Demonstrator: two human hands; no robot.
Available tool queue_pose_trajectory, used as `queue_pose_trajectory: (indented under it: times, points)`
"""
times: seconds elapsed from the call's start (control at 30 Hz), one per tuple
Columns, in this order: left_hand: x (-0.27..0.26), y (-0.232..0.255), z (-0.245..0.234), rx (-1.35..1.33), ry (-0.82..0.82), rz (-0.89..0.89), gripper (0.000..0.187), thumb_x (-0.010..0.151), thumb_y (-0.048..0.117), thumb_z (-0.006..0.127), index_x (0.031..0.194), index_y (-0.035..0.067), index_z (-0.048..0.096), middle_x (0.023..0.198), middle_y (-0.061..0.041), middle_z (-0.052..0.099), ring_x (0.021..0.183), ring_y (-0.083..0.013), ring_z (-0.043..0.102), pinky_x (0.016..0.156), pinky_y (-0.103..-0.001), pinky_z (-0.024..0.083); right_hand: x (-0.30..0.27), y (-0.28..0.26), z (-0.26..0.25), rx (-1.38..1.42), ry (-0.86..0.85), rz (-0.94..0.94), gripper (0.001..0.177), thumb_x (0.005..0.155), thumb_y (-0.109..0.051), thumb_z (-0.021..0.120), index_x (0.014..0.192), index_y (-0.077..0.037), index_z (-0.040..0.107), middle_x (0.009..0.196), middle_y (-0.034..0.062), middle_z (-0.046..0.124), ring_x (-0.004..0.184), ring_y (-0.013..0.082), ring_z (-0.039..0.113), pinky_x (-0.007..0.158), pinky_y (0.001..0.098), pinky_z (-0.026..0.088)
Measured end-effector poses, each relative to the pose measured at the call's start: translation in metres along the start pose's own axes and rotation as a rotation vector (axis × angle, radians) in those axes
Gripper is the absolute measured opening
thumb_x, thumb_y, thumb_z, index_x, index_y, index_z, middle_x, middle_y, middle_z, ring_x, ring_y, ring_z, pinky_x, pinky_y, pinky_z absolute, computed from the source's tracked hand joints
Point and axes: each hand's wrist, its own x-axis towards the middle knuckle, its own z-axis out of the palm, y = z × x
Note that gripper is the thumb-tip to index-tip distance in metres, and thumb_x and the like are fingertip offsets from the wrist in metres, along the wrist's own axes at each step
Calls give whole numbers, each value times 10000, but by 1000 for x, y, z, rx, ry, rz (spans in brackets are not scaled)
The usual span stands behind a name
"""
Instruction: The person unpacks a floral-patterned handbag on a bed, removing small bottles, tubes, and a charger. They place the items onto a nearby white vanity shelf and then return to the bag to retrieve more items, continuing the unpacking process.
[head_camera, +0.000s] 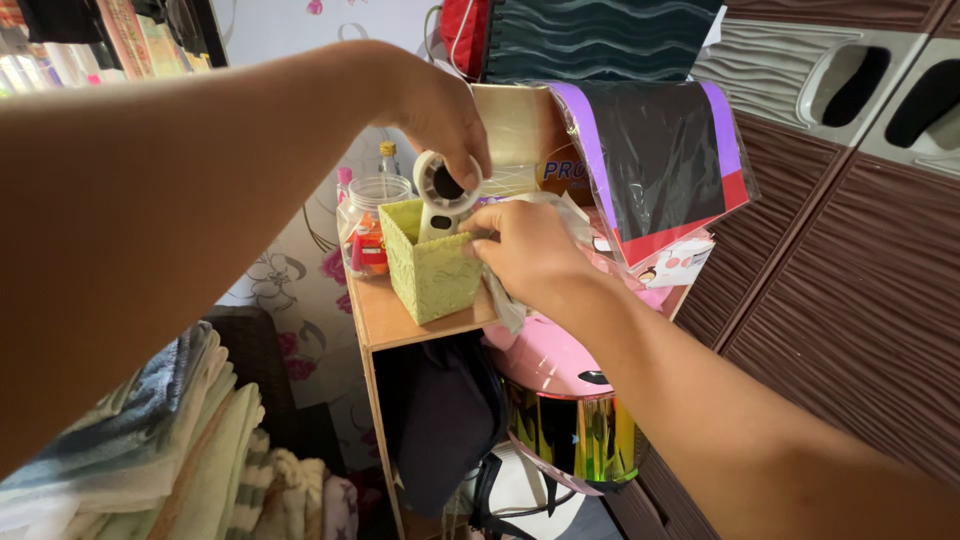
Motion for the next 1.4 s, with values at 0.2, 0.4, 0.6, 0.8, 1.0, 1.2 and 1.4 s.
queue_pose_trajectory:
  times: [0.2,0.4,0.6,0.8,1.0,1.2,1.4]
  points:
    - [-20,0,7,-104,83,-61,651,751,494,795,1370,342,665,1482,22,574,1362,-284,491,1069,-595,412,-15,-18,-34,-144,-75,81,354,852,-317,727,1206,-328,726,1029,75,760,889,247,733,819,371,542]
    - [-55,-21,18,-265,559,-24,549,860,448,726,1366,239,679,1355,-89,702,1238,-325,687,1060,-422,527,-18,-43,-37,155,198,-122,173,921,-223,724,1062,-144,785,823,102,751,767,245,701,727,381,552]
    - [-126,-13,106,-275,1306,-257,494,841,165,768,1283,139,549,1244,-182,587,1183,-414,584,979,-468,484,-8,-86,9,174,255,-519,157,883,-135,776,1026,-69,771,962,92,668,870,199,675,773,347,545]
    - [-235,14,150,-355,1237,-571,615,849,138,760,1370,105,435,1302,-210,498,1206,-444,542,915,-493,481,-30,-142,51,388,167,-550,382,852,-159,805,1209,-92,687,1145,123,585,995,225,636,806,344,553]
    - [-344,31,168,-340,1229,-847,540,809,141,731,1304,116,516,1296,-184,537,1189,-419,556,937,-490,469,-76,-225,87,471,56,-761,391,857,-141,794,1224,-90,672,1158,113,610,1029,253,650,893,380,527]
    - [-497,59,207,-61,1278,-977,242,815,155,688,1041,70,703,1157,-206,620,1122,-419,580,959,-493,471,-167,-338,120,671,-172,-938,399,810,-85,722,1205,-104,666,1152,137,594,1019,272,635,817,384,522]
    - [-652,130,240,30,1161,-1387,153,795,151,696,928,94,744,1082,-185,649,1057,-389,606,895,-488,488,-286,-451,144,823,-421,-1153,322,818,-73,716,1137,-120,708,1094,100,639,1003,257,628,800,380,515]
